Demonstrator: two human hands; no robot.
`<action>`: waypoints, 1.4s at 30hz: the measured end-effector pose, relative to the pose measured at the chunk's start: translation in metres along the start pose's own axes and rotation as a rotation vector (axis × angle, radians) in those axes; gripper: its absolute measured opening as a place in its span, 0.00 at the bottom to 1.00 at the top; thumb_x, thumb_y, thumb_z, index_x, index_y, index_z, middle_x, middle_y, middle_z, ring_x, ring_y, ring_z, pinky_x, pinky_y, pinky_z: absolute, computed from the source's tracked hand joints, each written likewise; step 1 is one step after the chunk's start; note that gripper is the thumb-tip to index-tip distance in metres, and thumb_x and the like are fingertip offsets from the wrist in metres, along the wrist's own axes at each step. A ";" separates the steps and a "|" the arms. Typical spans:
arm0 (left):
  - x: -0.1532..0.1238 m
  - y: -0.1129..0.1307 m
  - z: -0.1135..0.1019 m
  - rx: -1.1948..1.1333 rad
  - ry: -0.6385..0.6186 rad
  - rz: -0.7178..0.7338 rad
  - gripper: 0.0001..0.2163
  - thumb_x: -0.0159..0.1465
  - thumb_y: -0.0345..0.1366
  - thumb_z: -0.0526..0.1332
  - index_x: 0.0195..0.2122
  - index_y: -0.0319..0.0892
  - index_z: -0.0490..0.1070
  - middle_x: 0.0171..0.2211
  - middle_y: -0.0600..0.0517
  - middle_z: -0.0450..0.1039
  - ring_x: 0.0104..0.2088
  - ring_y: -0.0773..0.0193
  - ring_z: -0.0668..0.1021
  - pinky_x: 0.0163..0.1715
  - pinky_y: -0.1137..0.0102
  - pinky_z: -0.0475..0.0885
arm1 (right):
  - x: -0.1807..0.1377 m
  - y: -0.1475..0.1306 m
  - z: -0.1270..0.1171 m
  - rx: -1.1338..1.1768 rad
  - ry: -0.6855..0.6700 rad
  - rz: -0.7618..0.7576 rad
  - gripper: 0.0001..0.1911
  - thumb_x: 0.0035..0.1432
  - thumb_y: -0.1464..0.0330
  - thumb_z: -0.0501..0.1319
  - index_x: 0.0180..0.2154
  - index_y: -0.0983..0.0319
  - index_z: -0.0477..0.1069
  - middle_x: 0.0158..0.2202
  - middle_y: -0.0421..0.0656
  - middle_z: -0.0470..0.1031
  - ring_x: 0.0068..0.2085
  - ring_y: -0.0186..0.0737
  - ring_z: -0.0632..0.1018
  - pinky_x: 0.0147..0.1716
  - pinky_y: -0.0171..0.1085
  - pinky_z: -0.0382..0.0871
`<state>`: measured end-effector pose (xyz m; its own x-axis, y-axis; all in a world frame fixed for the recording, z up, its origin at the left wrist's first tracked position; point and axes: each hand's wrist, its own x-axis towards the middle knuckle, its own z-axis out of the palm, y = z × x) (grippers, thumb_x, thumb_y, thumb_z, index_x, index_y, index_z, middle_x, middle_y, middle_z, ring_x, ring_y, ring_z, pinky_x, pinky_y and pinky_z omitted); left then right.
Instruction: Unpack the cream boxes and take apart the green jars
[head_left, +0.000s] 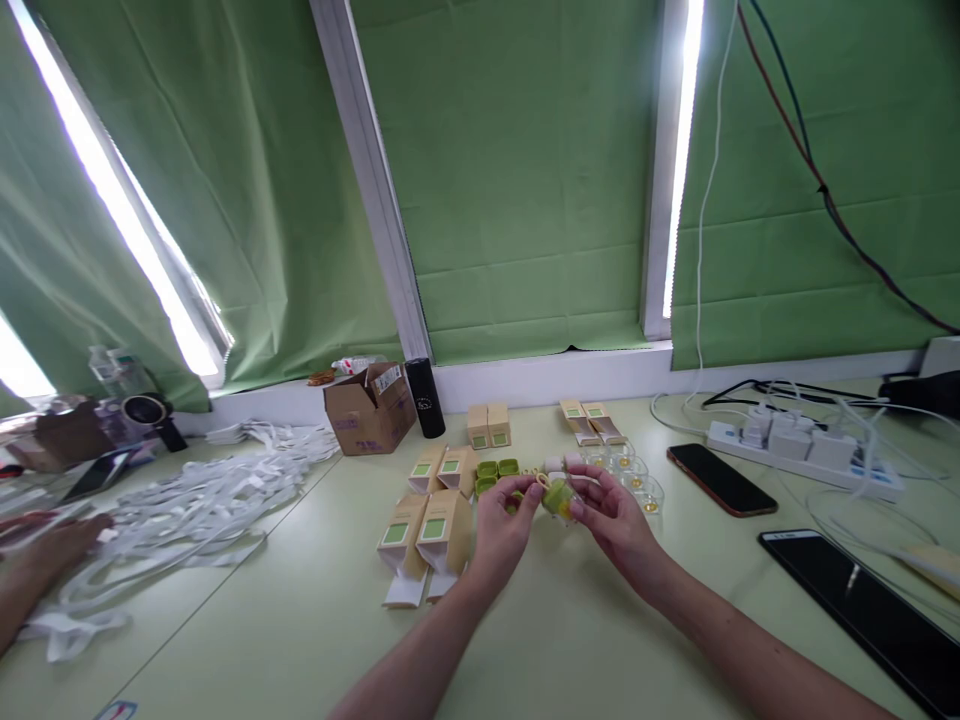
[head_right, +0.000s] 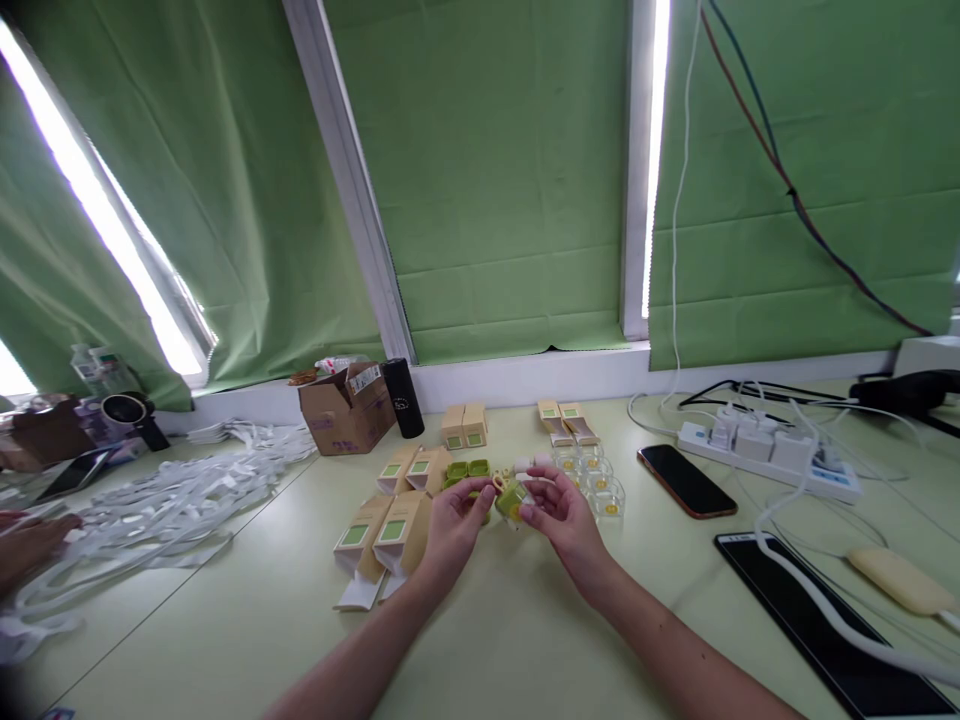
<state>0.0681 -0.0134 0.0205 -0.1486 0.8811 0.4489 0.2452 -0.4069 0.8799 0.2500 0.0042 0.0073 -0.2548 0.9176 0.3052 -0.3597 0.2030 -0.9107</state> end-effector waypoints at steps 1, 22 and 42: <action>0.000 -0.001 0.000 -0.025 -0.013 -0.015 0.18 0.62 0.51 0.69 0.39 0.40 0.83 0.38 0.42 0.84 0.39 0.53 0.83 0.38 0.65 0.78 | 0.001 0.001 0.000 -0.032 0.020 -0.019 0.34 0.47 0.51 0.77 0.51 0.54 0.70 0.47 0.49 0.81 0.51 0.52 0.81 0.50 0.50 0.77; -0.017 0.007 0.002 0.214 0.034 0.386 0.06 0.70 0.32 0.59 0.35 0.46 0.72 0.46 0.45 0.82 0.48 0.54 0.82 0.49 0.59 0.77 | -0.015 0.003 0.004 -0.657 -0.020 -0.388 0.25 0.61 0.68 0.64 0.59 0.53 0.66 0.58 0.49 0.74 0.58 0.54 0.76 0.56 0.54 0.74; -0.016 0.004 0.000 0.267 0.084 0.467 0.05 0.72 0.32 0.55 0.39 0.47 0.68 0.48 0.45 0.80 0.49 0.55 0.81 0.49 0.59 0.76 | -0.014 0.001 0.005 -0.657 0.027 -0.389 0.24 0.63 0.68 0.62 0.60 0.53 0.63 0.58 0.49 0.75 0.57 0.54 0.78 0.57 0.56 0.75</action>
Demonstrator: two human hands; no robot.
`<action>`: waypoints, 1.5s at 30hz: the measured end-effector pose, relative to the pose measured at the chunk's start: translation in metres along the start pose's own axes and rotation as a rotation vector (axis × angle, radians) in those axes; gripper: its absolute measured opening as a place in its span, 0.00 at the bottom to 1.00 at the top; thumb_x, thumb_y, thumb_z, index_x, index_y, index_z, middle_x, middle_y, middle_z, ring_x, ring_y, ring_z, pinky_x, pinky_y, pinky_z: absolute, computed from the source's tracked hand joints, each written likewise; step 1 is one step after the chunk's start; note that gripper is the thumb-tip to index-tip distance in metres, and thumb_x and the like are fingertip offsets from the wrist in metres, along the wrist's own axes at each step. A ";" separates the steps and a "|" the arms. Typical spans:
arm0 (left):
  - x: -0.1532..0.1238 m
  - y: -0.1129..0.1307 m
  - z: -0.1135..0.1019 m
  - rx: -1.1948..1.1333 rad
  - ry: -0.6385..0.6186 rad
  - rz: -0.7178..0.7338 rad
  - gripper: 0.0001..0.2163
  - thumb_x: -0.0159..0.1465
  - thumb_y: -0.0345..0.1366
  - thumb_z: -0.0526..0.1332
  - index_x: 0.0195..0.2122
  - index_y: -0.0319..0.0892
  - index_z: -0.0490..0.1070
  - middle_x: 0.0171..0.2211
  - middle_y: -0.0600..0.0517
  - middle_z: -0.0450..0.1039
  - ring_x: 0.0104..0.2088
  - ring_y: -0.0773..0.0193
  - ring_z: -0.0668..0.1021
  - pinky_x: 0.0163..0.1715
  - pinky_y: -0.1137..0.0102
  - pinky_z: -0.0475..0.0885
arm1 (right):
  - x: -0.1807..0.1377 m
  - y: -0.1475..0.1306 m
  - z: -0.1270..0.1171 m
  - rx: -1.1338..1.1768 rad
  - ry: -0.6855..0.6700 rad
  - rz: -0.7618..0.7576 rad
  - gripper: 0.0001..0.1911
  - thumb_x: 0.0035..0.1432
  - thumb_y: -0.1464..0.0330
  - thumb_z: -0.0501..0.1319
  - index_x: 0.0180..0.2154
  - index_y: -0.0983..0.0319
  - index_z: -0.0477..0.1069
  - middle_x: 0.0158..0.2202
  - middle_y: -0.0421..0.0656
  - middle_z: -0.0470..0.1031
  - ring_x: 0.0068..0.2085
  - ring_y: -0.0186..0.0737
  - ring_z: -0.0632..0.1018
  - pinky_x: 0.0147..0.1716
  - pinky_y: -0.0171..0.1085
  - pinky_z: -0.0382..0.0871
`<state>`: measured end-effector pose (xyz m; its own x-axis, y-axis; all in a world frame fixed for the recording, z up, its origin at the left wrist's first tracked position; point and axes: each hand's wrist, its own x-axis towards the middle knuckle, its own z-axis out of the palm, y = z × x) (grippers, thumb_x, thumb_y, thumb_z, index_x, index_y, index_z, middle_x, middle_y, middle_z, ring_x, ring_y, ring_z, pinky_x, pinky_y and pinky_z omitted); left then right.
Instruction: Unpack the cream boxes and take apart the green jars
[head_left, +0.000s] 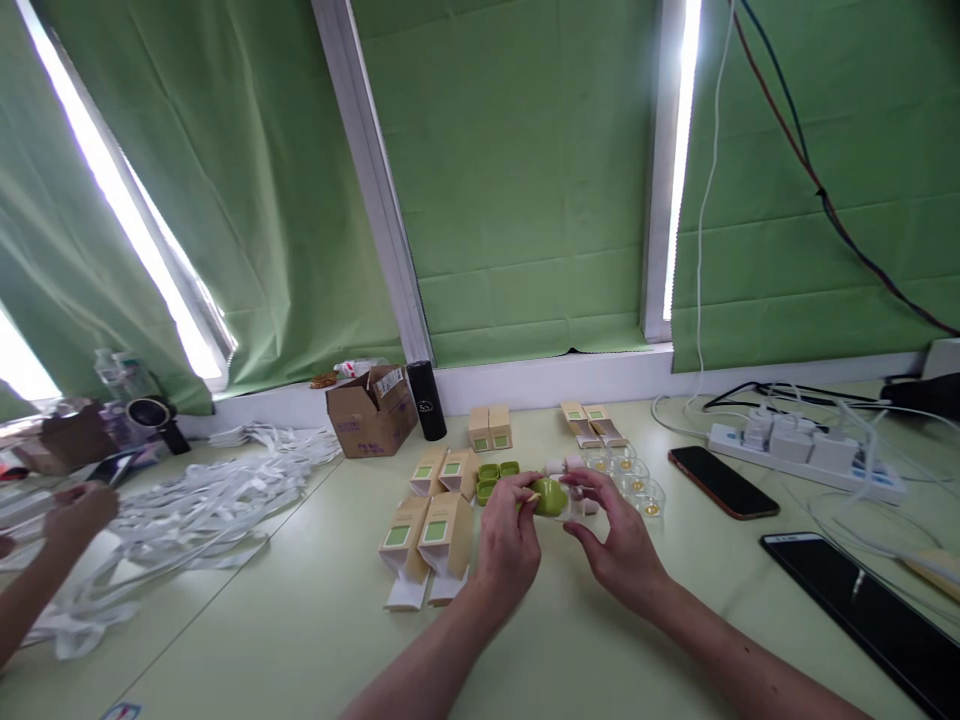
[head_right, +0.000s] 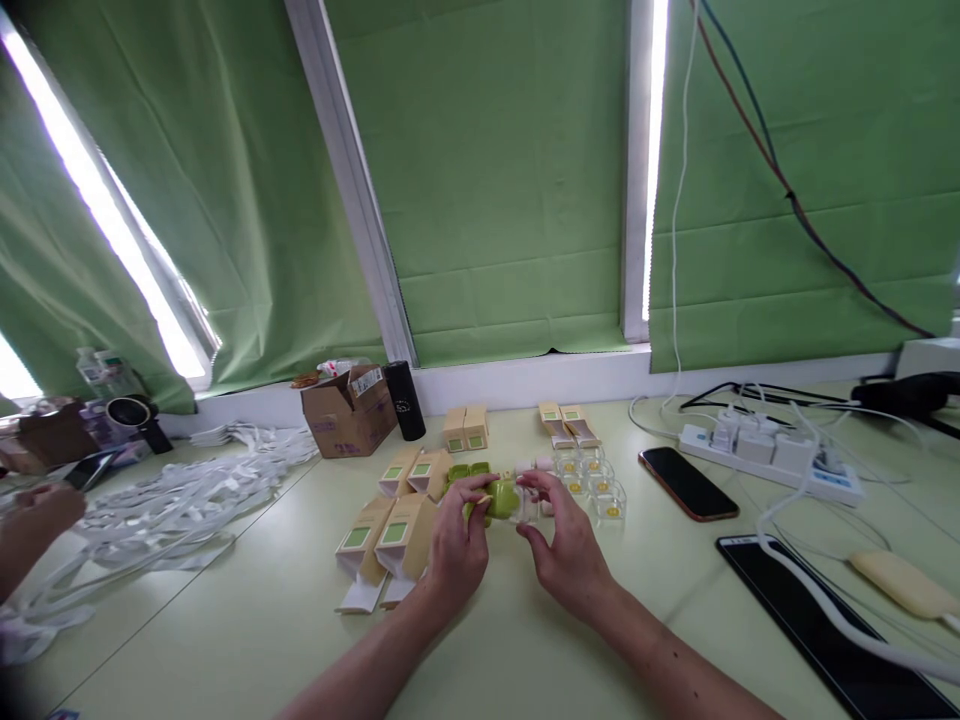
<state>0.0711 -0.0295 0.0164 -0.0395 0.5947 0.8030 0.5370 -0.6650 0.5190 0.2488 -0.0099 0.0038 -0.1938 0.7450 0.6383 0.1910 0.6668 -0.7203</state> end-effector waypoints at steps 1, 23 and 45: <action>0.000 -0.001 0.000 -0.034 0.031 -0.047 0.04 0.73 0.33 0.56 0.39 0.47 0.68 0.49 0.45 0.80 0.50 0.55 0.81 0.50 0.59 0.76 | 0.000 0.000 0.000 0.007 0.005 0.002 0.25 0.63 0.68 0.62 0.60 0.53 0.63 0.59 0.49 0.75 0.58 0.54 0.78 0.57 0.56 0.75; 0.013 -0.020 0.005 -0.420 0.282 -0.544 0.18 0.63 0.52 0.69 0.34 0.42 0.68 0.29 0.52 0.78 0.29 0.65 0.79 0.30 0.72 0.74 | 0.042 -0.004 -0.066 -0.335 0.171 -0.181 0.04 0.63 0.68 0.61 0.35 0.57 0.74 0.54 0.50 0.73 0.51 0.50 0.78 0.53 0.49 0.71; 0.014 -0.012 0.005 -0.465 0.235 -0.570 0.19 0.61 0.52 0.71 0.33 0.42 0.68 0.32 0.50 0.80 0.31 0.64 0.80 0.32 0.72 0.74 | 0.043 0.014 -0.075 -1.113 -0.415 0.096 0.14 0.56 0.78 0.63 0.27 0.56 0.82 0.34 0.45 0.83 0.44 0.49 0.77 0.41 0.43 0.57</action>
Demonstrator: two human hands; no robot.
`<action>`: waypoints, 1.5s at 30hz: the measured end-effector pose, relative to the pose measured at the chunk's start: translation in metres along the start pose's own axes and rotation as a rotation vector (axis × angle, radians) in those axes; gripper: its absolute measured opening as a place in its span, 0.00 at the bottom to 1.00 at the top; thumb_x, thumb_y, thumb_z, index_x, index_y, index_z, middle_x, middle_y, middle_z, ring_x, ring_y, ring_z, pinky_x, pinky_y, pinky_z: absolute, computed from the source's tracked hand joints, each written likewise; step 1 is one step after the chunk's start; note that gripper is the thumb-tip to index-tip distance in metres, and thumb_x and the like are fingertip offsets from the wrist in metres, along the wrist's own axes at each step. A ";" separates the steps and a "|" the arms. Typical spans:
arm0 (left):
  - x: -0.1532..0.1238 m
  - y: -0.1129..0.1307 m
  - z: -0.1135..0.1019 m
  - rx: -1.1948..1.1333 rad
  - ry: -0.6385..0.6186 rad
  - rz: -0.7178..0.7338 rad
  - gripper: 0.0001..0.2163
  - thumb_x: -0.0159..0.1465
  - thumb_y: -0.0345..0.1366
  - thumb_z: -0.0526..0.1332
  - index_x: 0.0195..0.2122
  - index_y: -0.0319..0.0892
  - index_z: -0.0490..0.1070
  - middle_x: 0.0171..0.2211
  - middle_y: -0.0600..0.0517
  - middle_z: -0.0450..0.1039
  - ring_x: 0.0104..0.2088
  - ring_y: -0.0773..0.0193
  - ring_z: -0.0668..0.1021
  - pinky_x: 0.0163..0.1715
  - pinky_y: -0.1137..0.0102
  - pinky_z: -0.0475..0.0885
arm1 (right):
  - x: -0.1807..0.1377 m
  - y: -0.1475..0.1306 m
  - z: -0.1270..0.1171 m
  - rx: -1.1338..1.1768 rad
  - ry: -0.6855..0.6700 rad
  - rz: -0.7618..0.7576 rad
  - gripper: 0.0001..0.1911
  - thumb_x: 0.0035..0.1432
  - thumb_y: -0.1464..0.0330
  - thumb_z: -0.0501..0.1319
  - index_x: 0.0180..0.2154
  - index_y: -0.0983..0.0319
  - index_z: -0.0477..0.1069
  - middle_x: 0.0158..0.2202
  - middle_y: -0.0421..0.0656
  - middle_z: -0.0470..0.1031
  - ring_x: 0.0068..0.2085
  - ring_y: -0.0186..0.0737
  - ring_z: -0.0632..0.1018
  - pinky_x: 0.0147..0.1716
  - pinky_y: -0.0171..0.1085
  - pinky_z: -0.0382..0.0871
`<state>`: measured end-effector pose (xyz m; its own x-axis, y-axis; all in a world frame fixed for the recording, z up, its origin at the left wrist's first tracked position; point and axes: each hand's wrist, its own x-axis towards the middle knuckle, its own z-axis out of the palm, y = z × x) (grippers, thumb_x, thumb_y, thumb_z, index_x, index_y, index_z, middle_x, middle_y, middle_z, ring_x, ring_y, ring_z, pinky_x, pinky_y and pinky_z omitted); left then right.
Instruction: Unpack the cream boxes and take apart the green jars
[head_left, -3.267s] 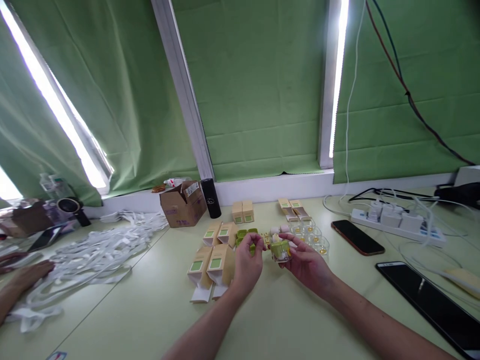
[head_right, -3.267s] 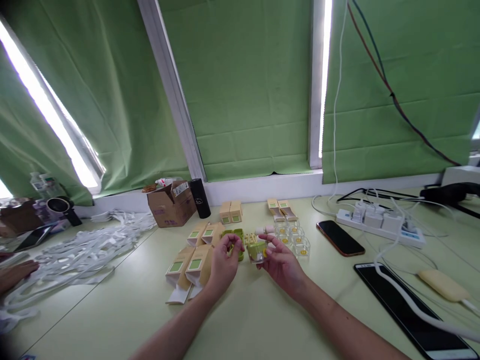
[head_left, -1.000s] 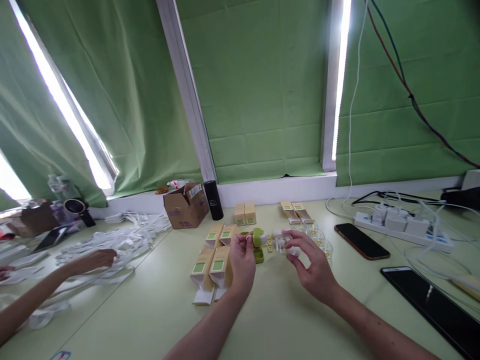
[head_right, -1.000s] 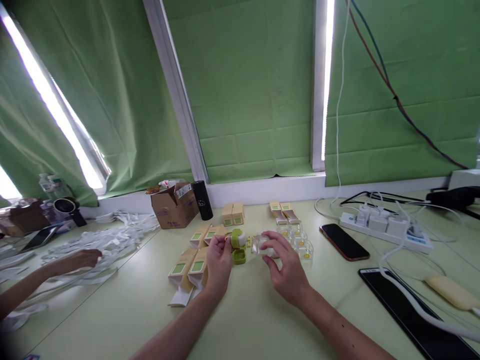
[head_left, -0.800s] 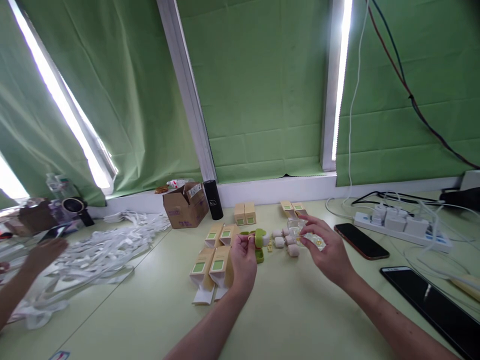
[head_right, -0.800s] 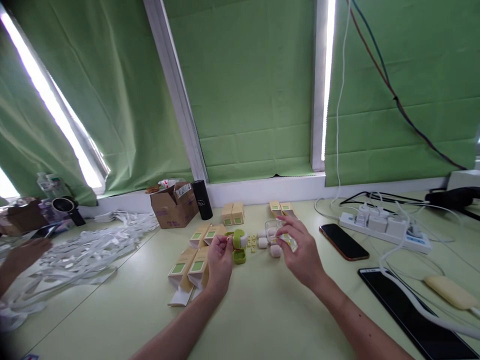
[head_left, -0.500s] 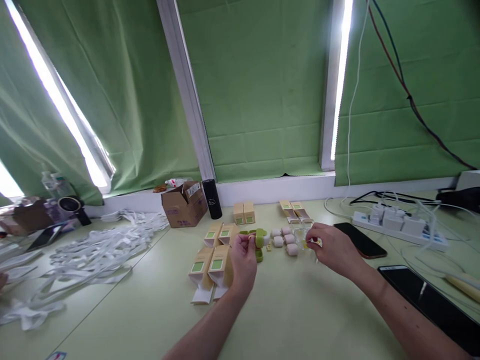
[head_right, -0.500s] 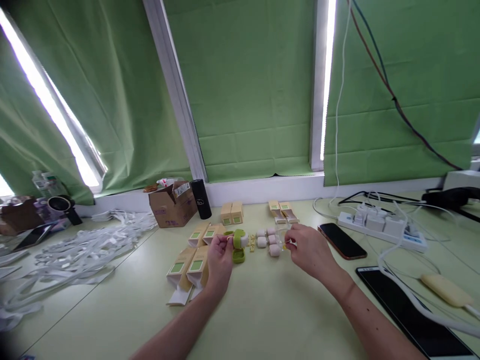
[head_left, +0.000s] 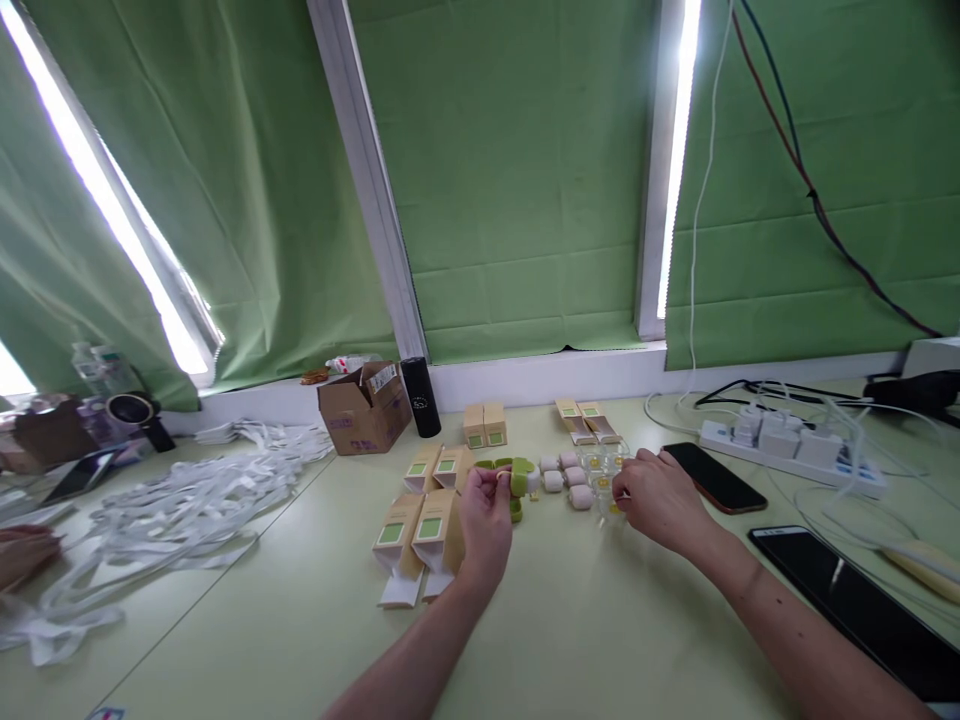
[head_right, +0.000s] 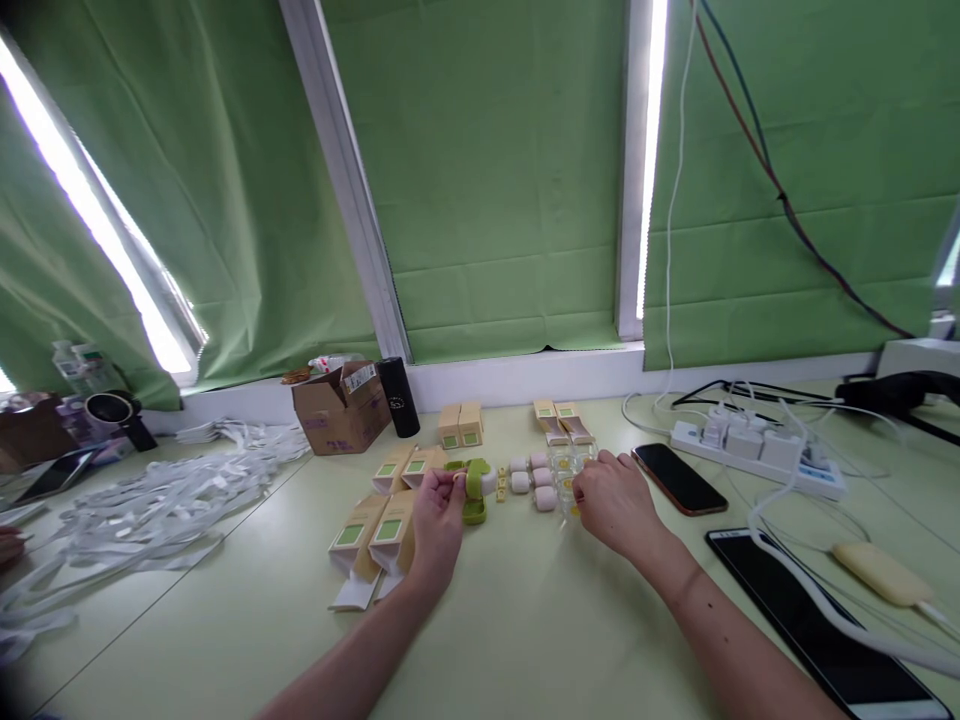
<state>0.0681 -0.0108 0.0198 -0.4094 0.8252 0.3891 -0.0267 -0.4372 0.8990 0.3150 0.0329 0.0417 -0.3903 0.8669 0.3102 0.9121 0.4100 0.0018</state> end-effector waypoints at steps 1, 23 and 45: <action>0.000 0.000 0.000 -0.003 0.000 -0.003 0.19 0.60 0.52 0.71 0.33 0.42 0.68 0.31 0.50 0.80 0.32 0.64 0.80 0.32 0.72 0.74 | 0.000 0.001 0.000 -0.003 -0.003 0.005 0.13 0.56 0.78 0.63 0.27 0.56 0.83 0.35 0.45 0.83 0.44 0.49 0.77 0.41 0.44 0.57; -0.005 0.007 0.001 -0.214 -0.109 -0.234 0.20 0.54 0.48 0.76 0.31 0.42 0.67 0.25 0.54 0.75 0.24 0.66 0.78 0.26 0.72 0.73 | -0.004 -0.016 0.005 0.272 0.544 -0.269 0.11 0.66 0.73 0.57 0.47 0.60 0.75 0.46 0.50 0.79 0.50 0.51 0.76 0.49 0.47 0.68; -0.013 0.007 0.006 -0.209 -0.376 -0.505 0.13 0.54 0.41 0.66 0.33 0.44 0.62 0.17 0.55 0.73 0.13 0.65 0.73 0.10 0.78 0.59 | -0.021 -0.066 0.027 0.620 0.631 -0.531 0.23 0.69 0.75 0.56 0.63 0.57 0.67 0.58 0.51 0.77 0.59 0.50 0.78 0.56 0.50 0.78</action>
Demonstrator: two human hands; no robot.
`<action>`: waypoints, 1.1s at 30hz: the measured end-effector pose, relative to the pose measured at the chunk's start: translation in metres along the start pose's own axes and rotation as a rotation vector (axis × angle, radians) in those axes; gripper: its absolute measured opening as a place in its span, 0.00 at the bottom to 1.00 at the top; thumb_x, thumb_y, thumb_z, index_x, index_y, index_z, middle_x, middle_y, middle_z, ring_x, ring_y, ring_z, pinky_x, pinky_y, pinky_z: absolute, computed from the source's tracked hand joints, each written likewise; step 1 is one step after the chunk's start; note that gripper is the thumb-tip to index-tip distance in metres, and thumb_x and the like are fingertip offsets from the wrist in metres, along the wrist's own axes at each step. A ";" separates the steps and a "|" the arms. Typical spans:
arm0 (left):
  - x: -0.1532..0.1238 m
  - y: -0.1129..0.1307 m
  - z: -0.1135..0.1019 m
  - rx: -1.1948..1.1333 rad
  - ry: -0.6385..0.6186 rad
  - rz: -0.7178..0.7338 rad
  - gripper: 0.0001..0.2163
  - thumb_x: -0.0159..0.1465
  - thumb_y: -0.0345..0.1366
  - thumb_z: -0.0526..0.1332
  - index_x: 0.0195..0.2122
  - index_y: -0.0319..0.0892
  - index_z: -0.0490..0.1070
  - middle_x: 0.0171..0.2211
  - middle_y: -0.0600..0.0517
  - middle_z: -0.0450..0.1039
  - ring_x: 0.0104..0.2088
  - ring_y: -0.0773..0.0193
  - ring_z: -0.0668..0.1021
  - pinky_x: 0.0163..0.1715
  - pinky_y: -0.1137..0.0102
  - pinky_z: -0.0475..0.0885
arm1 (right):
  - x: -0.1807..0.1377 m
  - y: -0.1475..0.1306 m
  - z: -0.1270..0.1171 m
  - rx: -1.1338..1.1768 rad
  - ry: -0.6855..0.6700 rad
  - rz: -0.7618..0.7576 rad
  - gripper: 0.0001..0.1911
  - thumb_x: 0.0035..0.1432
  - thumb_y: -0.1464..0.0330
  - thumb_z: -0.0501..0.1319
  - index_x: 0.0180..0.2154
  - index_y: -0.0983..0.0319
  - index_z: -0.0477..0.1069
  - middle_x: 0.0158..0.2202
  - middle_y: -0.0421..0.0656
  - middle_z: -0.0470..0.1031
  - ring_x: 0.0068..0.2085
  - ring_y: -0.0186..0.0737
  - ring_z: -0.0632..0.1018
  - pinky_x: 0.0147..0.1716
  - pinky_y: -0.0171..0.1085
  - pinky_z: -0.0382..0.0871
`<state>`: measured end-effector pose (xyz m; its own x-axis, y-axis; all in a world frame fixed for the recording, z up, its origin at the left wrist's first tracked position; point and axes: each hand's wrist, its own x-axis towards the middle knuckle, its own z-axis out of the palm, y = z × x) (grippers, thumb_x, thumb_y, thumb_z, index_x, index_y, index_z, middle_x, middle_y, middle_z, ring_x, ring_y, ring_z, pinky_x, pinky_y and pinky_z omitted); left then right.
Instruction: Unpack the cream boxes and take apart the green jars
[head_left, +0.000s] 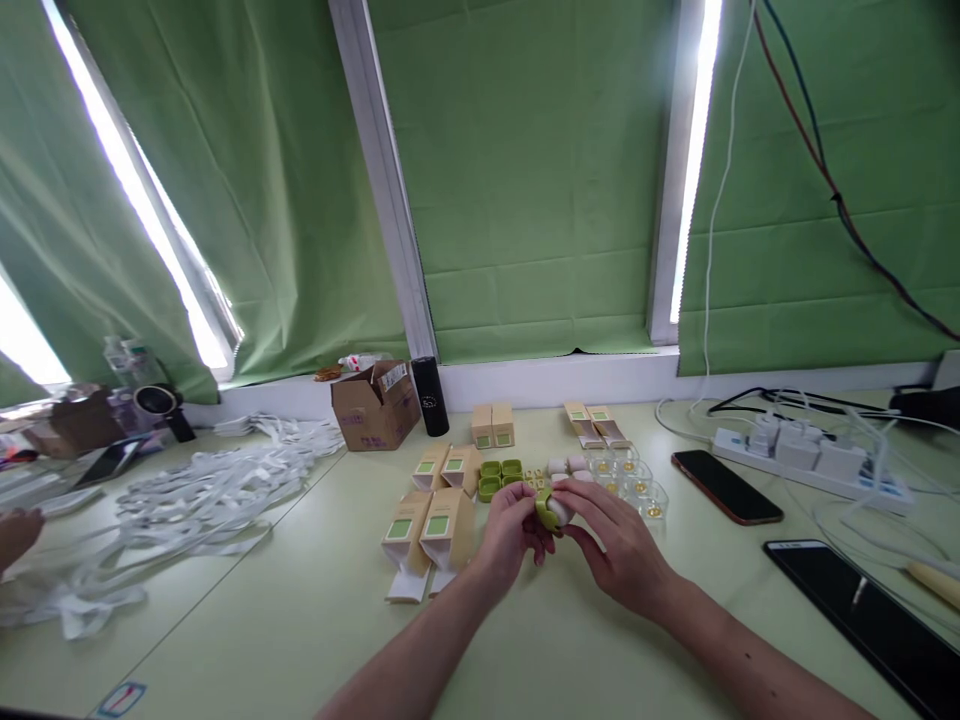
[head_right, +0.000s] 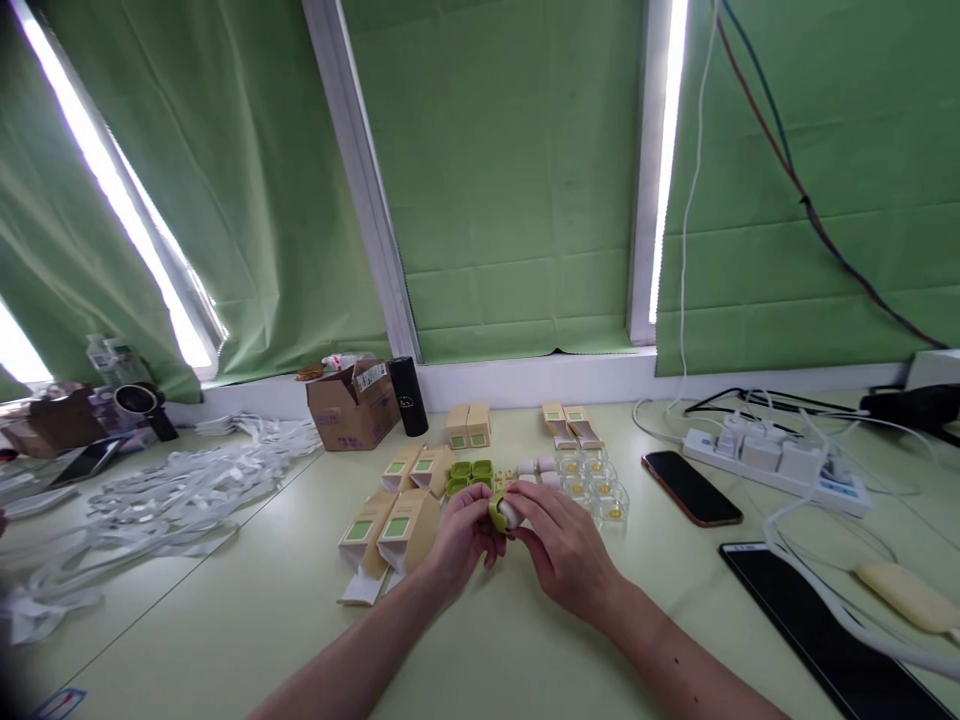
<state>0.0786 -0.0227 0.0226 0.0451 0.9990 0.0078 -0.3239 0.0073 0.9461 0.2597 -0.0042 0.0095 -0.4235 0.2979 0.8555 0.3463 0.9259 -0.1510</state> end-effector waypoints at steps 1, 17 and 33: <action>0.000 0.000 0.000 0.005 -0.010 -0.002 0.14 0.54 0.42 0.66 0.34 0.44 0.62 0.18 0.54 0.74 0.13 0.65 0.73 0.10 0.78 0.58 | -0.001 0.000 0.001 0.011 0.017 0.027 0.22 0.69 0.74 0.57 0.62 0.57 0.67 0.57 0.52 0.77 0.58 0.50 0.78 0.56 0.50 0.78; 0.003 0.004 -0.002 0.208 0.112 0.422 0.16 0.60 0.48 0.71 0.39 0.41 0.73 0.37 0.46 0.78 0.39 0.60 0.79 0.42 0.67 0.75 | 0.007 0.007 0.015 0.841 0.133 0.853 0.27 0.54 0.43 0.70 0.40 0.60 0.78 0.35 0.46 0.82 0.34 0.45 0.81 0.35 0.43 0.81; -0.002 -0.001 -0.001 0.378 0.013 0.431 0.11 0.62 0.41 0.70 0.43 0.42 0.77 0.42 0.44 0.79 0.43 0.55 0.80 0.45 0.64 0.77 | 0.006 0.013 0.014 0.944 0.030 0.940 0.32 0.40 0.47 0.79 0.39 0.63 0.81 0.32 0.45 0.82 0.31 0.42 0.81 0.35 0.42 0.80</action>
<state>0.0783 -0.0242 0.0212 -0.0289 0.9084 0.4171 0.0506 -0.4154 0.9082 0.2500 0.0133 0.0056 -0.3222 0.9141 0.2460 -0.2196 0.1806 -0.9587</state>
